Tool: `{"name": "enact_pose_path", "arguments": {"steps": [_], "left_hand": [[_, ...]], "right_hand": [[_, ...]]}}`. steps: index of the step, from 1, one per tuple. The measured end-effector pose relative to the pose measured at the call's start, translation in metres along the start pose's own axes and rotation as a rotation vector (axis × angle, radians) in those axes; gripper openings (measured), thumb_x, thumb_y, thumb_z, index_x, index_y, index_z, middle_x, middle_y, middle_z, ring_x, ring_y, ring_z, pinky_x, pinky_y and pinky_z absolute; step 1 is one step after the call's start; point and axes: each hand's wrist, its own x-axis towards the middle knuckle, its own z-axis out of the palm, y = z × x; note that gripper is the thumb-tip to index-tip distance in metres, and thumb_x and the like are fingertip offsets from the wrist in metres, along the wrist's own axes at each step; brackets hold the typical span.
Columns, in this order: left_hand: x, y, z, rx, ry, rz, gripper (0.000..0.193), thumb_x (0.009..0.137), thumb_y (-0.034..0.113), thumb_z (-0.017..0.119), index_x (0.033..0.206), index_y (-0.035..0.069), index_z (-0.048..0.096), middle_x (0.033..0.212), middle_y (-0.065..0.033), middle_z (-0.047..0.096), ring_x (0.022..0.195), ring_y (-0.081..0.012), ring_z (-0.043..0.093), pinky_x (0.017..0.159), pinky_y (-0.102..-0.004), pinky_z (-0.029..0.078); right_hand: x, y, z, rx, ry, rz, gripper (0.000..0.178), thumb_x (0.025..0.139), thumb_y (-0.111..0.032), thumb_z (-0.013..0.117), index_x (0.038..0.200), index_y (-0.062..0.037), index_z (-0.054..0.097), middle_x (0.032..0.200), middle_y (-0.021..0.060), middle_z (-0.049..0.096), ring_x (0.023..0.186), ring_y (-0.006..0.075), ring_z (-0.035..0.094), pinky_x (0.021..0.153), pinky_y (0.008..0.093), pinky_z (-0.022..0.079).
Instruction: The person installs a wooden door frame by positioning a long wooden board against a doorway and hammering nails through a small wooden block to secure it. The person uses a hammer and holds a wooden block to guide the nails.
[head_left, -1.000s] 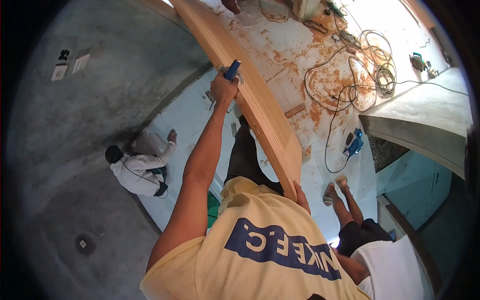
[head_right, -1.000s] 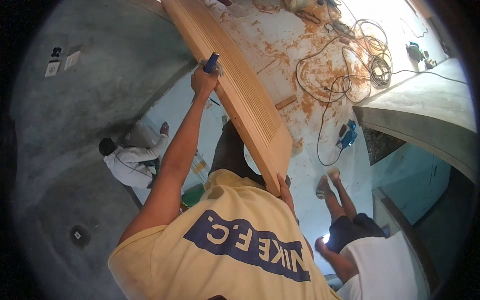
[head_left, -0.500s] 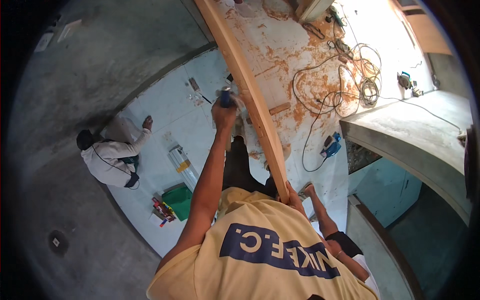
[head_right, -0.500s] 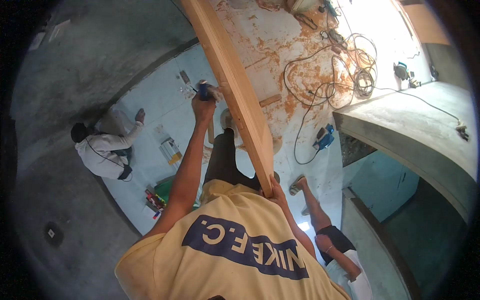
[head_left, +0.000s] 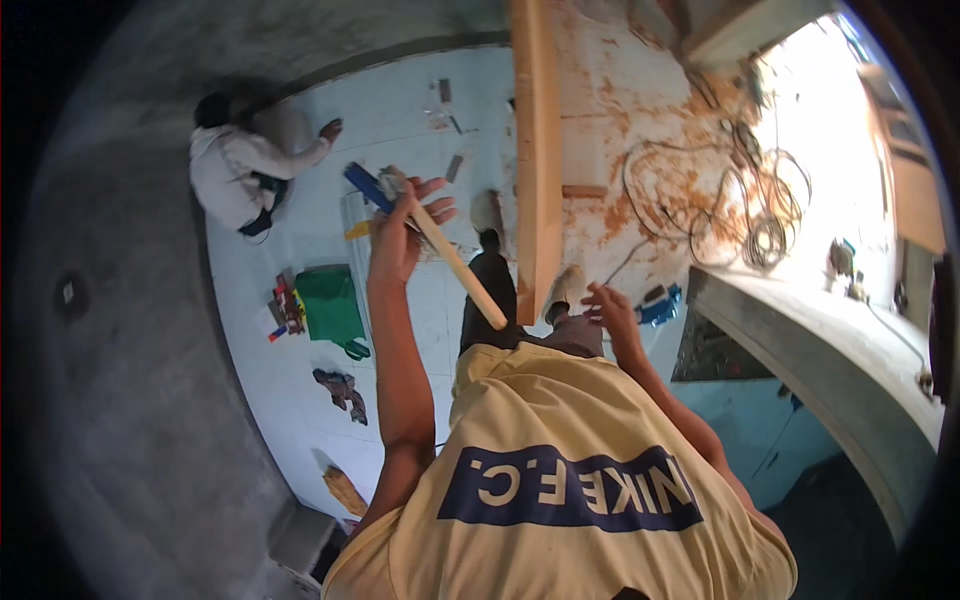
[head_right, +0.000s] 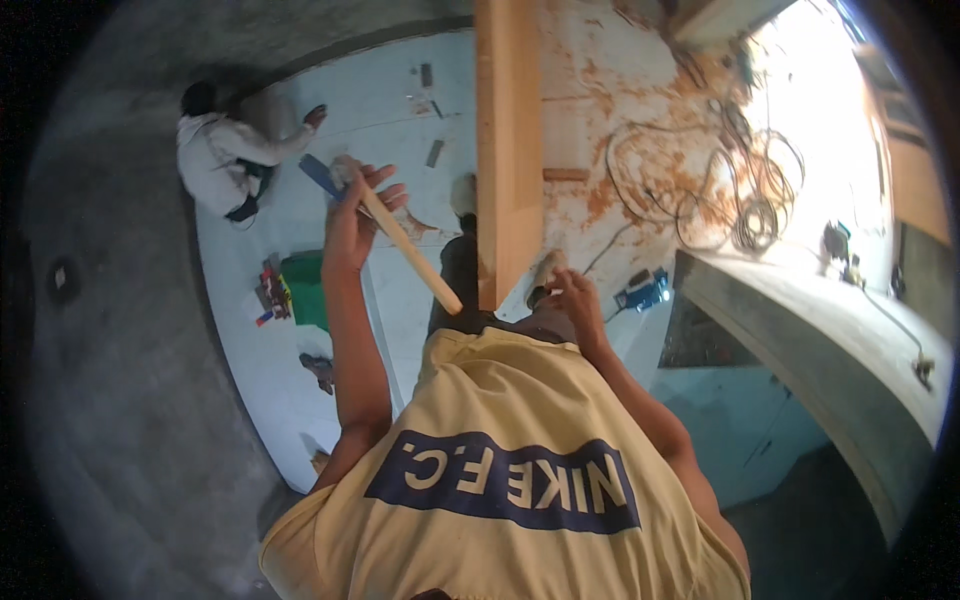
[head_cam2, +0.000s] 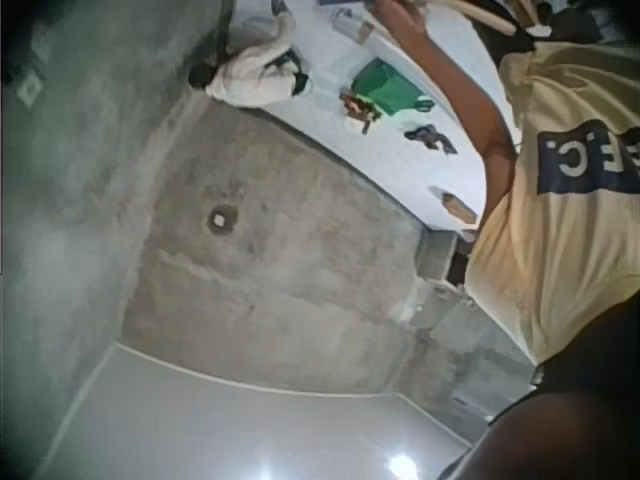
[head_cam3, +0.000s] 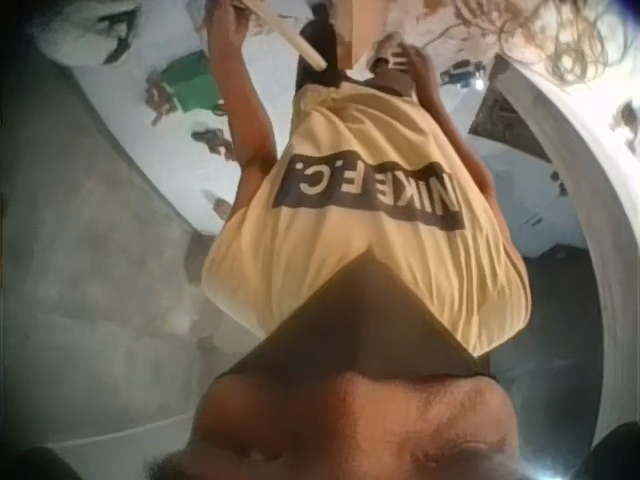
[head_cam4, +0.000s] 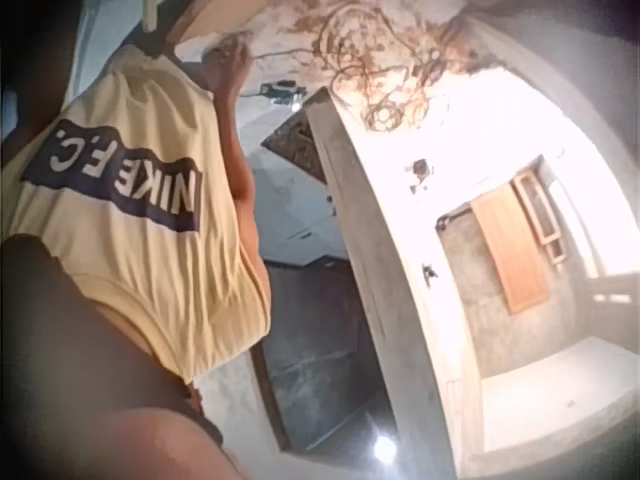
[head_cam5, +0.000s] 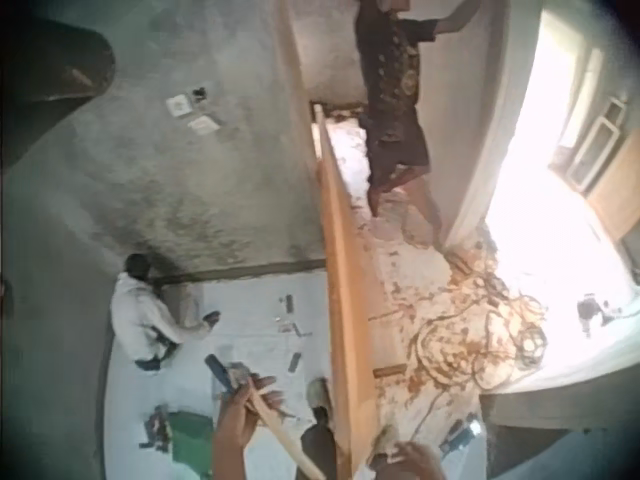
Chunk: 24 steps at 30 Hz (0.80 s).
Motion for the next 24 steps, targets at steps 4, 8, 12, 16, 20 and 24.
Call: {"name": "enact_pose_path", "arguments": {"steps": [4, 8, 12, 16, 20, 24], "left_hand": [[-0.051, -0.005, 0.027, -0.068, -0.127, 0.016, 0.022, 0.1, 0.015, 0.052, 0.117, 0.001, 0.047, 0.128, -0.0248, 0.058, 0.115, -0.0345, 0.061, 0.102, -0.045, 0.051], [-0.077, -0.015, 0.046, -0.101, -0.175, 0.039, 0.021, 0.1, 0.011, 0.051, 0.117, 0.002, 0.046, 0.131, -0.0264, 0.055, 0.124, -0.0342, 0.056, 0.11, -0.0449, 0.043], [-0.091, -0.015, 0.05, -0.191, -0.222, 0.112, 0.02, 0.098, 0.003, 0.047, 0.118, 0.001, 0.046, 0.131, -0.0266, 0.055, 0.127, -0.0322, 0.053, 0.114, -0.0432, 0.038], [-0.101, -0.011, 0.054, -0.226, -0.159, 0.203, 0.02, 0.099, 0.004, 0.047, 0.118, -0.001, 0.048, 0.129, -0.0235, 0.057, 0.126, -0.0304, 0.054, 0.111, -0.0404, 0.04], [-0.103, 0.001, 0.058, -0.12, -0.063, 0.229, 0.034, 0.103, 0.015, 0.044, 0.132, -0.003, 0.044, 0.132, -0.0234, 0.056, 0.125, -0.0295, 0.055, 0.108, -0.039, 0.044], [-0.096, 0.013, 0.062, 0.131, 0.188, 0.313, 0.044, 0.101, 0.033, 0.055, 0.124, -0.004, 0.052, 0.093, -0.0042, 0.06, 0.085, -0.0105, 0.057, 0.077, -0.0271, 0.047]], "right_hand": [[-0.042, -0.102, 0.038, -0.077, -0.151, -0.406, 0.04, 0.101, -0.035, 0.052, 0.11, 0.0017, 0.064, 0.091, 0.0083, 0.065, 0.084, 0.0129, 0.059, 0.074, 0.0279, 0.048], [-0.073, -0.141, 0.09, -0.344, -0.423, -0.739, 0.031, 0.101, -0.025, 0.053, 0.112, 0.0037, 0.055, 0.093, 0.0125, 0.062, 0.083, 0.0165, 0.058, 0.075, 0.0307, 0.048], [-0.092, -0.14, 0.122, -0.476, -0.498, -0.815, 0.024, 0.101, -0.018, 0.055, 0.11, 0.0016, 0.045, 0.094, 0.014, 0.059, 0.082, 0.0226, 0.058, 0.073, 0.0352, 0.048], [-0.1, -0.141, 0.143, -0.465, -0.416, -1.015, 0.018, 0.102, -0.015, 0.049, 0.106, 0.0018, 0.043, 0.091, 0.0173, 0.058, 0.077, 0.0304, 0.058, 0.071, 0.0379, 0.048], [-0.097, -0.152, 0.149, -0.553, -0.385, -1.063, 0.021, 0.103, -0.018, 0.046, 0.109, 0.0016, 0.043, 0.086, 0.0184, 0.059, 0.073, 0.0337, 0.057, 0.069, 0.0386, 0.047], [-0.077, -0.187, 0.141, -0.449, -0.534, -0.61, 0.029, 0.105, -0.03, 0.042, 0.114, -0.0022, 0.046, 0.078, 0.0097, 0.056, 0.068, 0.0203, 0.055, 0.061, 0.0327, 0.046]]}}
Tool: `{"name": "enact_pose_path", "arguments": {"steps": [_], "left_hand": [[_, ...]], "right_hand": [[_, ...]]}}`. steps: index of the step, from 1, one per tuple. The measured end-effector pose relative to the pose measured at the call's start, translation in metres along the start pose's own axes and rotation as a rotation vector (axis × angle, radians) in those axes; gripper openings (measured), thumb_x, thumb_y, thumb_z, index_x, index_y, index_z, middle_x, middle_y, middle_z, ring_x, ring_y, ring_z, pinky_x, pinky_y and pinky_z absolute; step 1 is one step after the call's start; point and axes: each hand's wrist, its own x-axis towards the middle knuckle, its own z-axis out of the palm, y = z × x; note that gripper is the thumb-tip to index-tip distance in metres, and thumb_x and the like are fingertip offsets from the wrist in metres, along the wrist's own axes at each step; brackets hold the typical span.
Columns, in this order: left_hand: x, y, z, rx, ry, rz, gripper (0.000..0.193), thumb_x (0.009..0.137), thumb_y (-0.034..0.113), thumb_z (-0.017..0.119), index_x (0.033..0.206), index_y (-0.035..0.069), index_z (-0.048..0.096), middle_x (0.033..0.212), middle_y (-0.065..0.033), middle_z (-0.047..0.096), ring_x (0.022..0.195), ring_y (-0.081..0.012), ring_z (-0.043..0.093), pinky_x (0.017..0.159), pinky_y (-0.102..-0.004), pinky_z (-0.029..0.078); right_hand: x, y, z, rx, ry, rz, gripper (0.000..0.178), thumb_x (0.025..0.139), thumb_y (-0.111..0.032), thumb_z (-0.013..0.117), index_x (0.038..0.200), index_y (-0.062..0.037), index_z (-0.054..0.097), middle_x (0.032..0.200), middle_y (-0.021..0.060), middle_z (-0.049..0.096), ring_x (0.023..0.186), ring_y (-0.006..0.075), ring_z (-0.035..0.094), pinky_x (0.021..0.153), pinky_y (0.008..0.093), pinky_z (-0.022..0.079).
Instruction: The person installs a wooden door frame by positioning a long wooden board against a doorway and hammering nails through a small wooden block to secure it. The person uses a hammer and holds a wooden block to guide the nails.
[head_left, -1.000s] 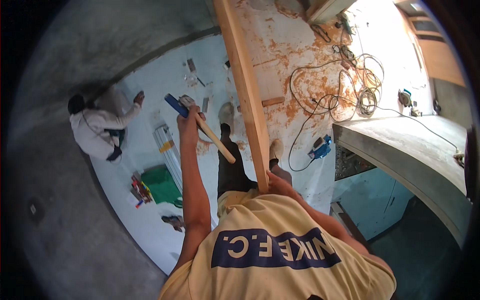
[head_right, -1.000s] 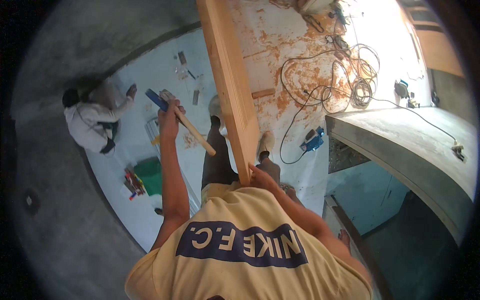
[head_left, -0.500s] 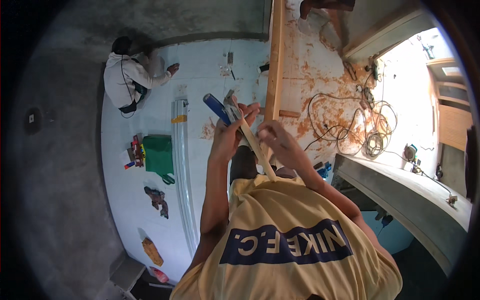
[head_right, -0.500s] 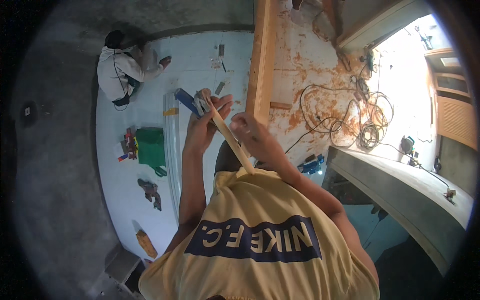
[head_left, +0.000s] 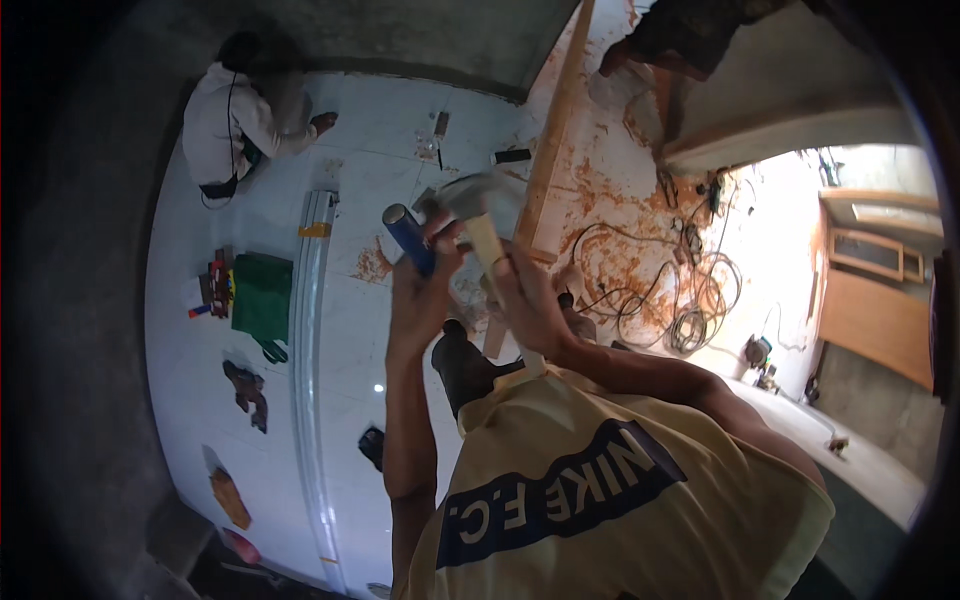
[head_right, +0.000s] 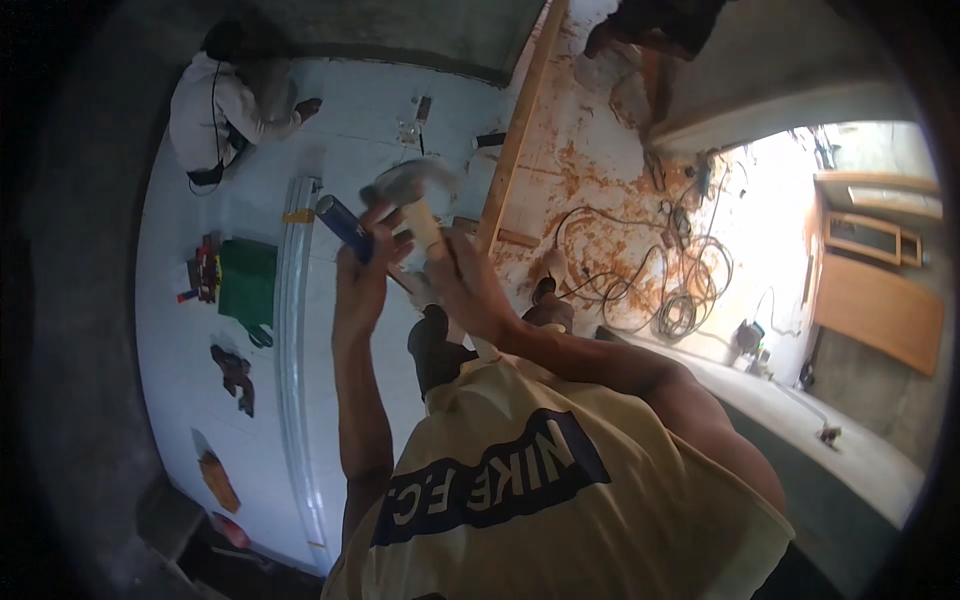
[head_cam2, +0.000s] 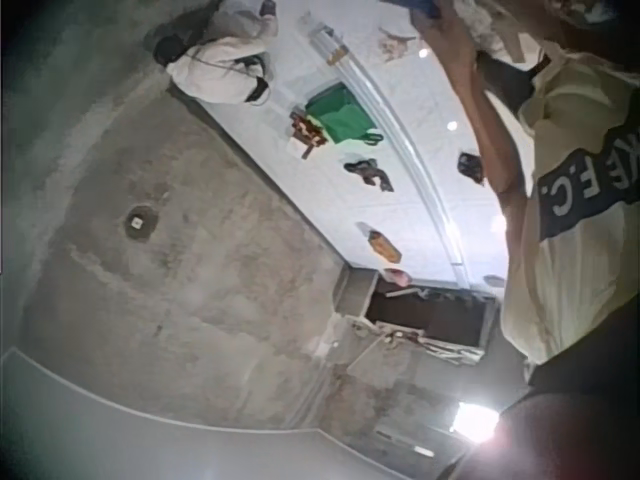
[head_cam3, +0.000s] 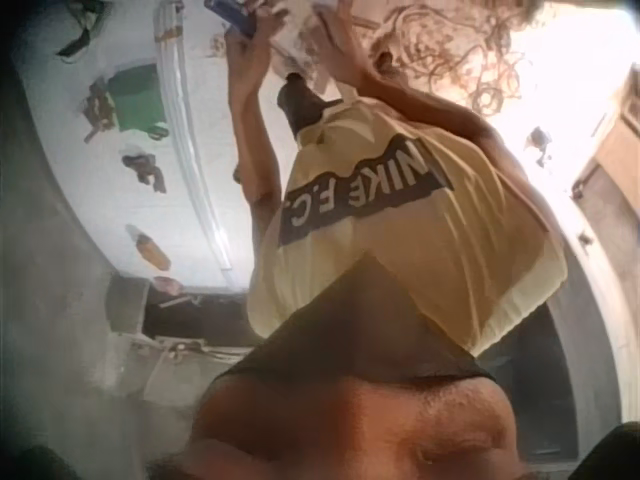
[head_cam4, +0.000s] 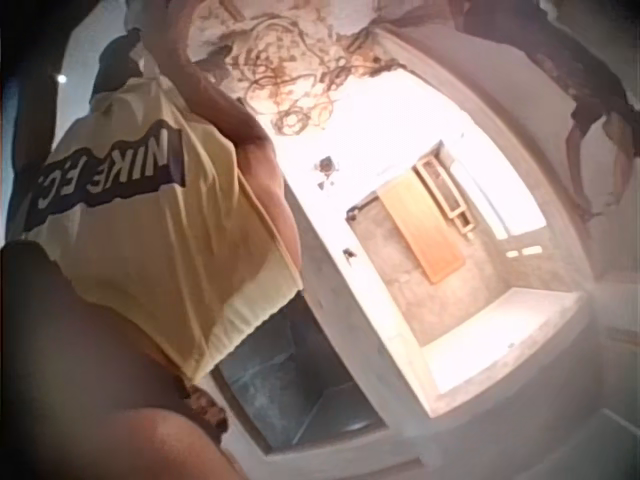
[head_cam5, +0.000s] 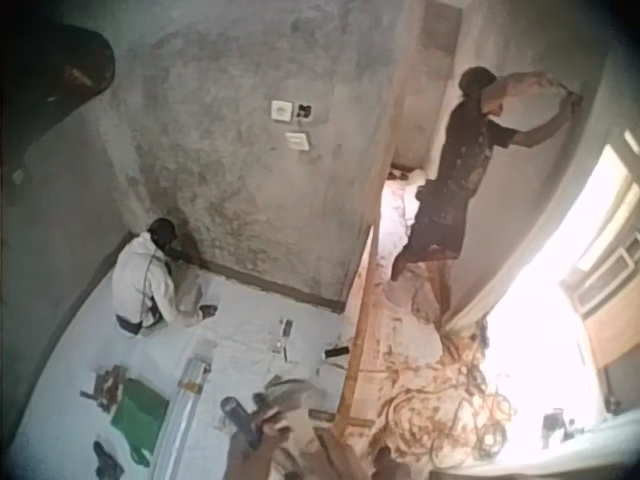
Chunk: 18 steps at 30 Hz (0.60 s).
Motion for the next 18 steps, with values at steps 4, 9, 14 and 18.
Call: {"name": "enact_pose_path", "arguments": {"steps": [4, 9, 14, 18], "left_hand": [[0.026, -0.007, -0.006, 0.1, 0.154, -0.011, 0.039, 0.101, 0.035, 0.055, 0.118, -0.001, 0.053, 0.081, 0.0016, 0.048, 0.074, -0.0059, 0.047, 0.07, -0.027, 0.045], [0.072, -0.032, 0.045, -0.331, 0.336, 0.107, 0.029, 0.101, 0.032, 0.055, 0.112, 0.005, 0.05, 0.082, 0.0014, 0.047, 0.065, -0.0064, 0.04, 0.06, -0.0272, 0.038], [0.139, -0.058, 0.1, -0.184, 0.201, 0.138, 0.033, 0.1, 0.027, 0.057, 0.123, 0.005, 0.053, 0.082, 0.002, 0.048, 0.07, -0.0081, 0.044, 0.07, -0.0278, 0.041], [0.174, -0.074, 0.16, 0.306, 0.209, 0.308, 0.032, 0.096, 0.029, 0.061, 0.117, 0.005, 0.059, 0.083, -0.0031, 0.058, 0.072, -0.0145, 0.054, 0.069, -0.0333, 0.046]], "right_hand": [[0.028, 0.006, -0.074, 0.19, 0.062, 0.1, 0.032, 0.104, -0.037, 0.04, 0.109, -0.0067, 0.047, 0.08, 0.0023, 0.052, 0.061, 0.0092, 0.05, 0.048, 0.0264, 0.043], [0.072, 0.042, -0.194, 0.033, 0.085, 0.017, 0.031, 0.105, -0.039, 0.041, 0.099, -0.0082, 0.047, 0.073, -0.0001, 0.049, 0.056, 0.0058, 0.047, 0.045, 0.0212, 0.039], [0.082, 0.052, -0.286, -0.017, 0.091, 0.138, 0.03, 0.105, -0.038, 0.042, 0.096, -0.01, 0.046, 0.069, -0.002, 0.047, 0.052, 0.0053, 0.043, 0.043, 0.0208, 0.036], [0.07, 0.061, -0.332, -0.033, 0.204, 0.155, 0.026, 0.105, -0.035, 0.043, 0.096, -0.011, 0.046, 0.067, -0.003, 0.045, 0.048, 0.0053, 0.041, 0.04, 0.0216, 0.033]]}}
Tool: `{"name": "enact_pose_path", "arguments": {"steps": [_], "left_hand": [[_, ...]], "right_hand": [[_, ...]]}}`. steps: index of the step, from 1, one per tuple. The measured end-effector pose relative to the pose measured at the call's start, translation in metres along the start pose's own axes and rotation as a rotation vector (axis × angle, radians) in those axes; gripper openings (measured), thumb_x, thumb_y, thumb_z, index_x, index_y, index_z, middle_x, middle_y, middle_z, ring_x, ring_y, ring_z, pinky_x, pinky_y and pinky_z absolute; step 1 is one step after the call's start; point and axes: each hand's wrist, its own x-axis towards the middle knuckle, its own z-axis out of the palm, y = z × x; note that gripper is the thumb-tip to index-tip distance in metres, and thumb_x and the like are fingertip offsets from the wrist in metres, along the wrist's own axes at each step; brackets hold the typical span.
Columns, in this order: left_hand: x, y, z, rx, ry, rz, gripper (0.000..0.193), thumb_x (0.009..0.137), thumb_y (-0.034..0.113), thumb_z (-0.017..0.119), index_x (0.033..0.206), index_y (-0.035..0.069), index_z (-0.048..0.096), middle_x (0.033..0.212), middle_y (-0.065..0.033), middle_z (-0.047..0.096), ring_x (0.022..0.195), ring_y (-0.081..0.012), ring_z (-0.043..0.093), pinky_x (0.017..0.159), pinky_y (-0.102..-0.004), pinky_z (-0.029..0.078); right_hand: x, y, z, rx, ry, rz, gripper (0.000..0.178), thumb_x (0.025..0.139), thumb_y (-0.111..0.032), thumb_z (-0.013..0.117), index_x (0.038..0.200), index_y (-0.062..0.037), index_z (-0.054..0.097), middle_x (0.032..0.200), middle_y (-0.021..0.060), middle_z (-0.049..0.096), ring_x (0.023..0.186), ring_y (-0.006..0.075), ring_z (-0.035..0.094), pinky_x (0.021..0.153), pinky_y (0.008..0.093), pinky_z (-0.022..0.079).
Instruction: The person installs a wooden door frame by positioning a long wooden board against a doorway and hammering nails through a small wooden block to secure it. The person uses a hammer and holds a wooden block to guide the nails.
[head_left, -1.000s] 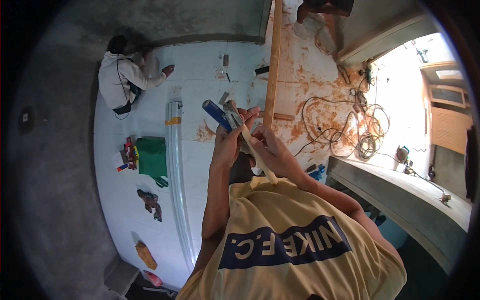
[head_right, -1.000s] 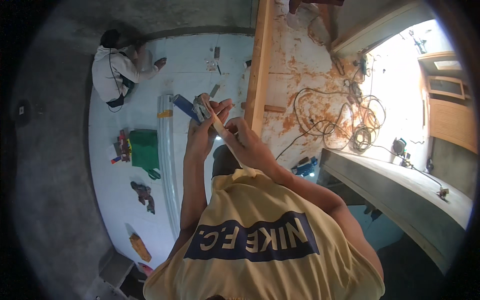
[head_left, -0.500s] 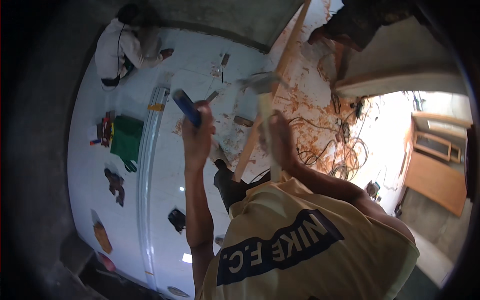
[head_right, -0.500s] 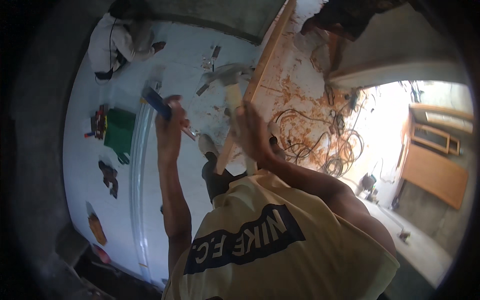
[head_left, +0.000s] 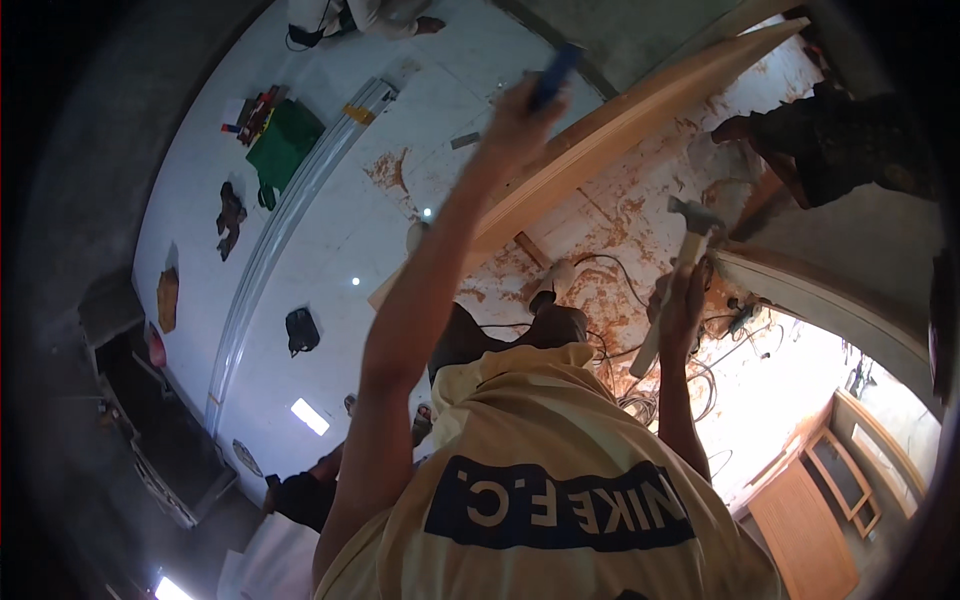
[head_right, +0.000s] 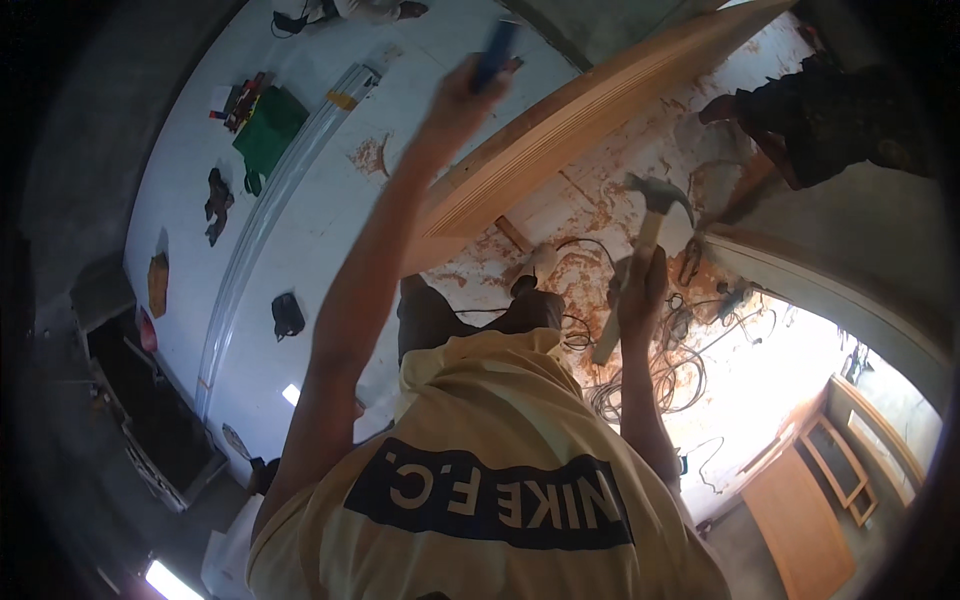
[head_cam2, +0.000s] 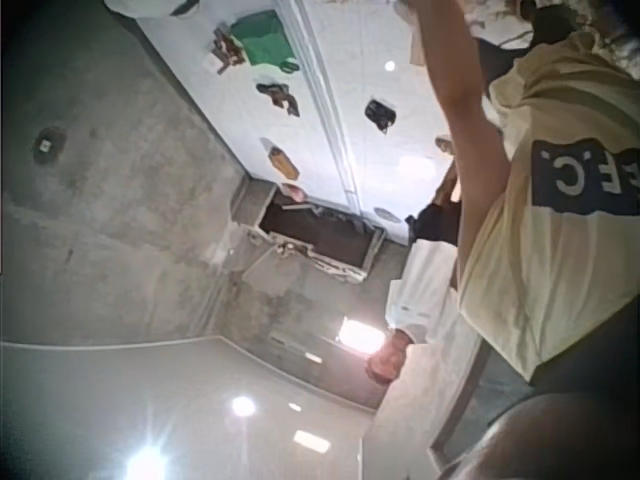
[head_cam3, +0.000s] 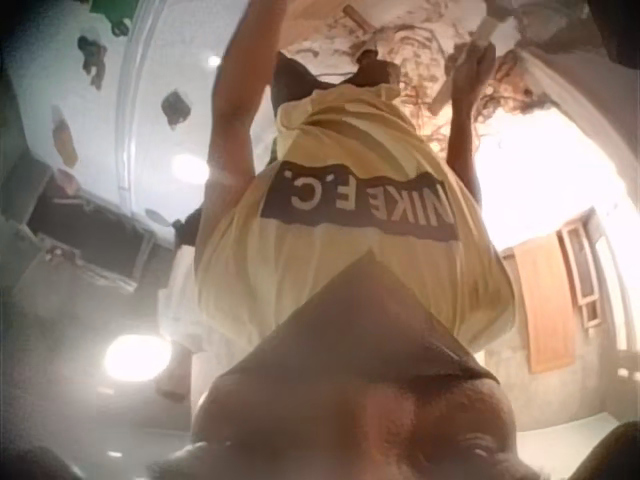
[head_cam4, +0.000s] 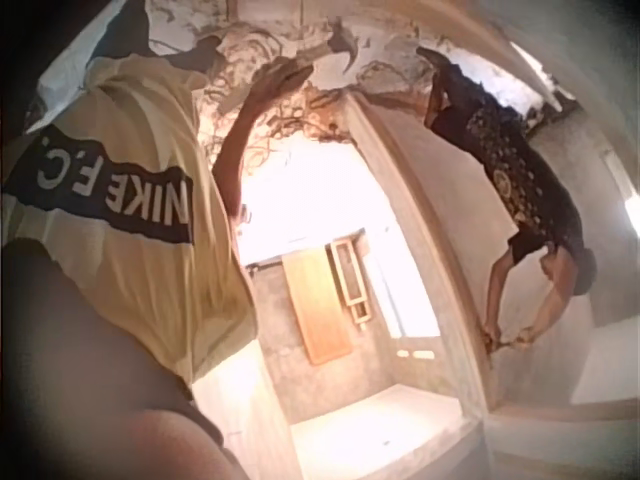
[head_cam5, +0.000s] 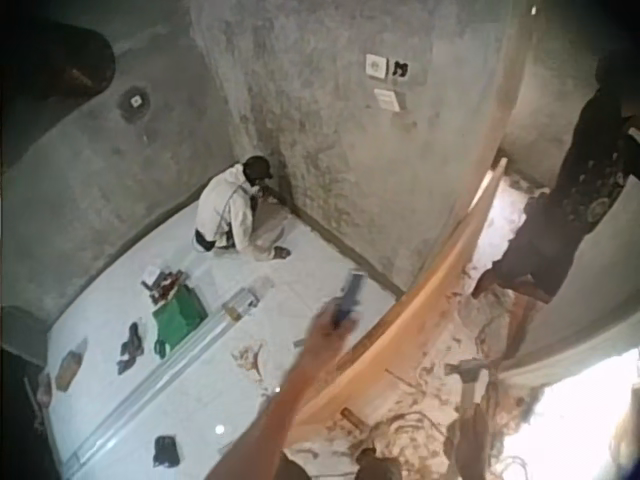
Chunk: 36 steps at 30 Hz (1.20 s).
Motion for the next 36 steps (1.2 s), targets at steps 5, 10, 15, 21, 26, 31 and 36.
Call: {"name": "enact_pose_path", "arguments": {"steps": [5, 10, 15, 21, 26, 31, 36], "left_hand": [[-0.004, -0.027, 0.098, 0.149, 0.02, 0.066, 0.033, 0.094, 0.032, 0.064, 0.116, 0.007, 0.061, 0.095, -0.0167, 0.066, 0.088, -0.0336, 0.063, 0.08, -0.0469, 0.045], [-0.018, -0.039, 0.114, 0.239, -0.019, 0.02, 0.038, 0.096, 0.038, 0.06, 0.118, 0.008, 0.062, 0.091, -0.0158, 0.062, 0.09, -0.0319, 0.06, 0.083, -0.049, 0.04], [-0.015, -0.044, 0.104, 0.255, 0.034, 0.071, 0.041, 0.096, 0.041, 0.058, 0.119, 0.006, 0.061, 0.089, -0.0146, 0.059, 0.088, -0.0315, 0.057, 0.082, -0.0513, 0.037], [-0.005, -0.064, 0.101, 0.196, 0.153, 0.046, 0.039, 0.095, 0.037, 0.06, 0.12, 0.006, 0.062, 0.092, -0.0162, 0.062, 0.088, -0.0313, 0.059, 0.083, -0.0487, 0.039], [-0.006, -0.061, 0.102, 0.242, 0.195, -0.002, 0.038, 0.095, 0.037, 0.061, 0.121, 0.009, 0.064, 0.092, -0.0146, 0.063, 0.087, -0.0302, 0.06, 0.083, -0.047, 0.038], [-0.007, -0.061, 0.103, 0.283, 0.22, -0.03, 0.039, 0.095, 0.038, 0.061, 0.122, 0.01, 0.064, 0.091, -0.0136, 0.062, 0.087, -0.03, 0.058, 0.083, -0.0466, 0.035], [-0.003, -0.061, 0.104, 0.272, 0.233, -0.089, 0.04, 0.095, 0.04, 0.06, 0.121, 0.01, 0.064, 0.093, -0.0131, 0.062, 0.088, -0.0301, 0.058, 0.083, -0.0469, 0.034]], "right_hand": [[-0.005, 0.018, -0.036, 0.113, 0.063, 0.079, 0.021, 0.105, -0.031, 0.044, 0.109, -0.0116, 0.051, 0.061, -0.0026, 0.042, 0.042, 0.0063, 0.038, 0.034, 0.022, 0.029], [-0.004, -0.003, -0.035, 0.026, 0.142, 0.055, 0.021, 0.104, -0.032, 0.045, 0.104, -0.0122, 0.05, 0.059, -0.0026, 0.041, 0.039, 0.0069, 0.036, 0.033, 0.0225, 0.027], [0.013, -0.025, -0.012, -0.09, 0.107, 0.028, 0.023, 0.104, -0.034, 0.044, 0.101, -0.0125, 0.051, 0.06, -0.004, 0.039, 0.042, 0.0046, 0.032, 0.037, 0.0216, 0.026], [0.051, -0.052, 0.014, -0.142, -0.061, -0.159, 0.03, 0.105, -0.037, 0.043, 0.093, -0.0107, 0.051, 0.064, -0.0021, 0.042, 0.047, 0.0059, 0.037, 0.041, 0.0232, 0.032], [0.08, -0.089, 0.023, -0.157, -0.161, -0.161, 0.026, 0.103, -0.031, 0.047, 0.092, -0.0085, 0.052, 0.069, -0.0011, 0.049, 0.049, 0.0061, 0.04, 0.041, 0.0226, 0.032], [0.104, -0.134, 0.038, -0.11, -0.262, 0.037, 0.02, 0.1, -0.027, 0.054, 0.099, -0.0074, 0.057, 0.068, -0.0008, 0.05, 0.05, 0.0054, 0.044, 0.041, 0.0215, 0.033], [0.143, -0.147, 0.028, -0.152, -0.44, 0.022, 0.021, 0.098, -0.028, 0.056, 0.099, -0.008, 0.06, 0.072, -0.0014, 0.053, 0.05, 0.005, 0.045, 0.04, 0.0204, 0.033]]}}
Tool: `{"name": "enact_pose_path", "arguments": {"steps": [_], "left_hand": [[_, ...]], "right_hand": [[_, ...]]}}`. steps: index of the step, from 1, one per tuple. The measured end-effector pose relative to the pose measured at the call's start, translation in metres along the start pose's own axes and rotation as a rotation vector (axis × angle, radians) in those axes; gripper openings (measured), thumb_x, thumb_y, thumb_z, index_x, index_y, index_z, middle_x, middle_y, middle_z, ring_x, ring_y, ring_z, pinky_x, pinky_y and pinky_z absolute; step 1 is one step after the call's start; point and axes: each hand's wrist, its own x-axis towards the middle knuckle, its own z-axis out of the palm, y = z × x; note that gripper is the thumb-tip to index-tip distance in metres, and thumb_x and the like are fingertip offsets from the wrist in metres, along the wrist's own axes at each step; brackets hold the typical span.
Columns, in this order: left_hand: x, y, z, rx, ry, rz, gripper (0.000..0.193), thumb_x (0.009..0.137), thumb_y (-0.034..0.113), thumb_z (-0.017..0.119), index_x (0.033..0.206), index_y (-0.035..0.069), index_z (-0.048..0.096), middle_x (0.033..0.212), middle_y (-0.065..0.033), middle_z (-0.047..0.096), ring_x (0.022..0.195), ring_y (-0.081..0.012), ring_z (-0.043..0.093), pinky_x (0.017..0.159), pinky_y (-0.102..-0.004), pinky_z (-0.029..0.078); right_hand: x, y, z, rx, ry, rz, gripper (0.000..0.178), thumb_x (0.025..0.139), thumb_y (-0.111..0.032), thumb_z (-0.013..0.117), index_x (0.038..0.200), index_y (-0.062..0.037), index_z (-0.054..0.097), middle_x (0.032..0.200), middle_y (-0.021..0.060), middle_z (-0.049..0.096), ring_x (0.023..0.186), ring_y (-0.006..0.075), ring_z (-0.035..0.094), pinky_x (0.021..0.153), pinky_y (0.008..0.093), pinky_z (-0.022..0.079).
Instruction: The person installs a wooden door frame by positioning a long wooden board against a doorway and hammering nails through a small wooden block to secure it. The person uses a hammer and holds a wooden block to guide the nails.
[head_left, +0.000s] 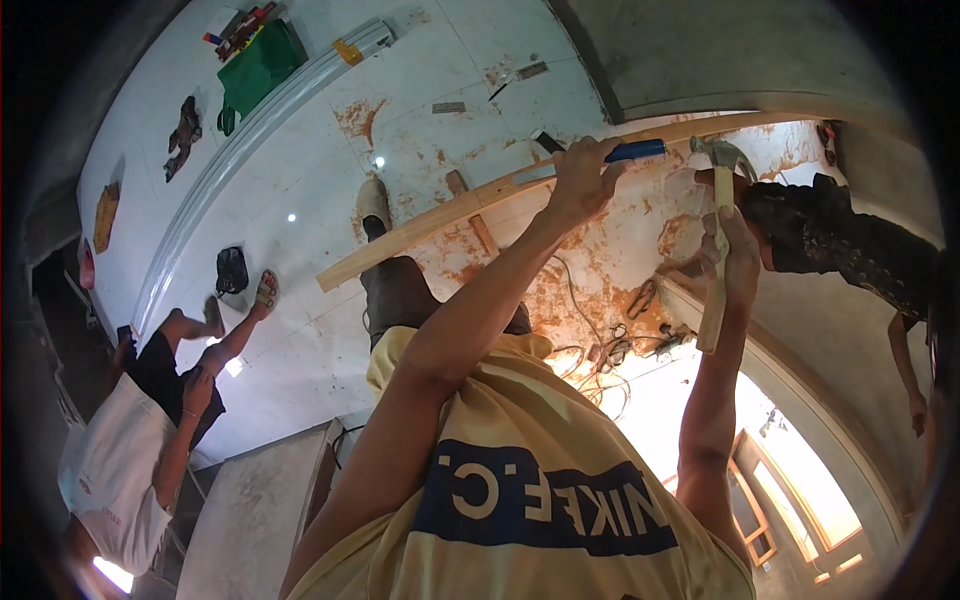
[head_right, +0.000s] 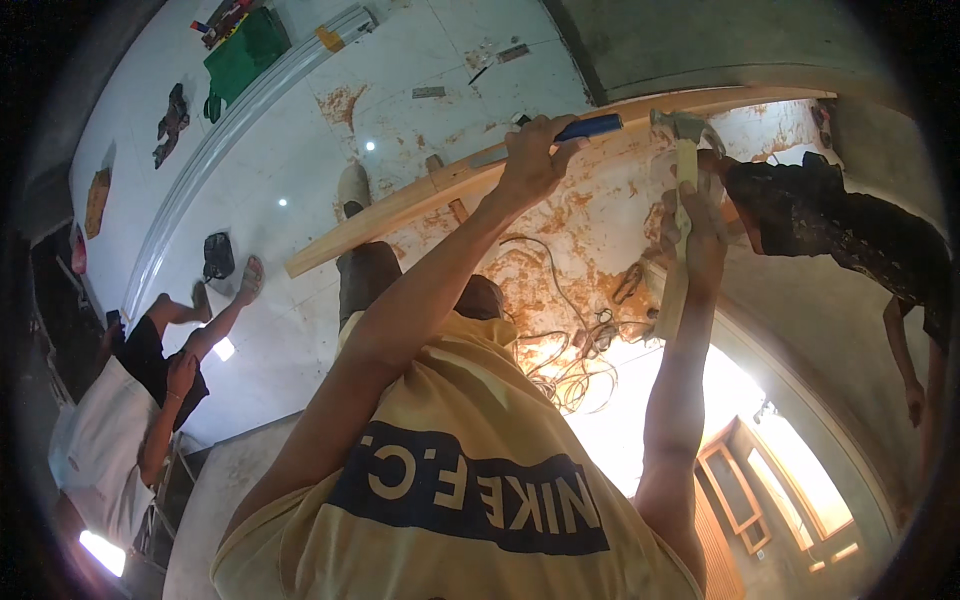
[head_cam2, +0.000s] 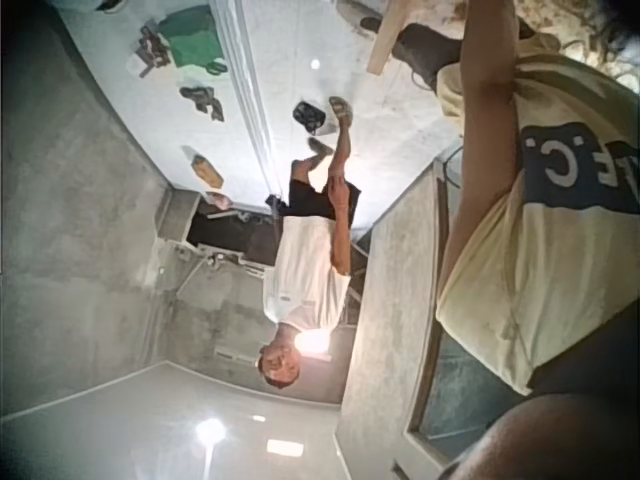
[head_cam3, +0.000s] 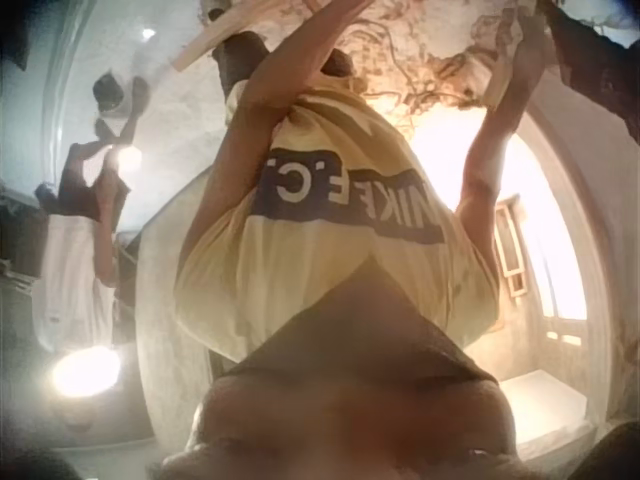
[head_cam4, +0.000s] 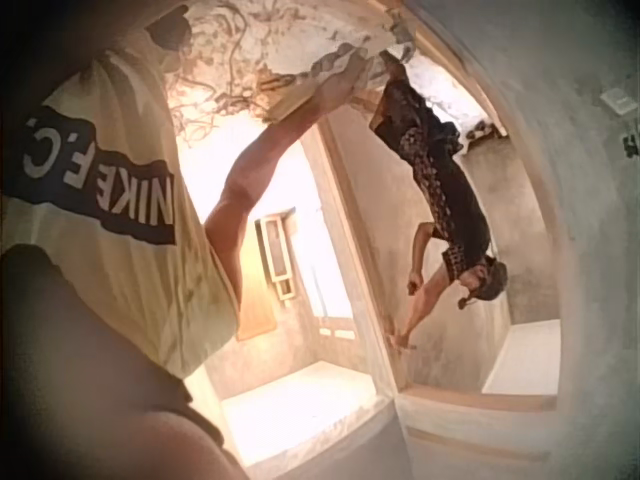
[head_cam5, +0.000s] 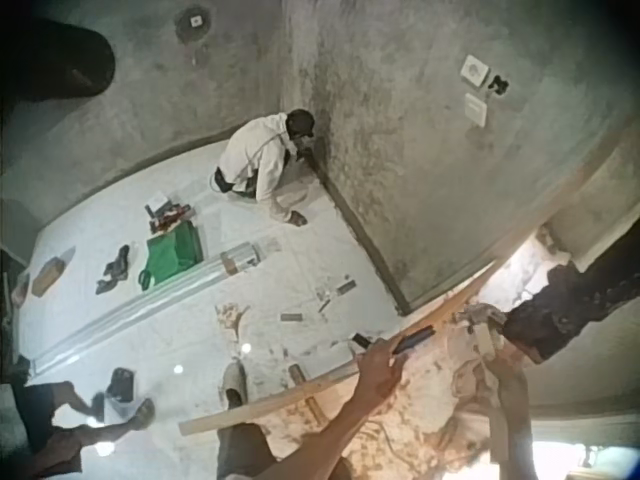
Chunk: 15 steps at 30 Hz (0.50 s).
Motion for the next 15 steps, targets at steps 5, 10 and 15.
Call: {"name": "enact_pose_path", "arguments": {"steps": [5, 10, 15], "left_hand": [[0.004, -0.001, 0.002, 0.011, 0.039, -0.031, 0.041, 0.094, 0.041, 0.061, 0.119, 0.009, 0.065, 0.093, -0.013, 0.062, 0.091, -0.0307, 0.058, 0.083, -0.0473, 0.034], [0.004, 0.002, 0.003, -0.016, 0.044, -0.047, 0.038, 0.093, 0.039, 0.063, 0.116, 0.009, 0.066, 0.093, -0.0135, 0.063, 0.093, -0.0313, 0.059, 0.084, -0.0475, 0.034], [0.001, 0.002, 0.006, -0.04, 0.095, -0.038, 0.036, 0.092, 0.037, 0.065, 0.114, 0.008, 0.066, 0.094, -0.0142, 0.063, 0.095, -0.0324, 0.058, 0.086, -0.0483, 0.034]], "right_hand": [[0.003, -0.007, 0.004, -0.126, 0.003, 0.056, 0.017, 0.097, -0.025, 0.057, 0.1, -0.0086, 0.061, 0.077, -0.0015, 0.055, 0.052, 0.0031, 0.045, 0.04, 0.0187, 0.033], [0.011, -0.021, -0.001, 0.027, 0.003, -0.073, 0.02, 0.097, -0.025, 0.056, 0.107, -0.0085, 0.061, 0.08, -0.0011, 0.058, 0.054, 0.0028, 0.048, 0.04, 0.0177, 0.033], [0.023, -0.013, -0.017, -0.159, -0.048, 0.087, 0.021, 0.097, -0.025, 0.056, 0.107, -0.0072, 0.06, 0.083, -0.0008, 0.058, 0.052, 0.0029, 0.047, 0.038, 0.0181, 0.033]]}}
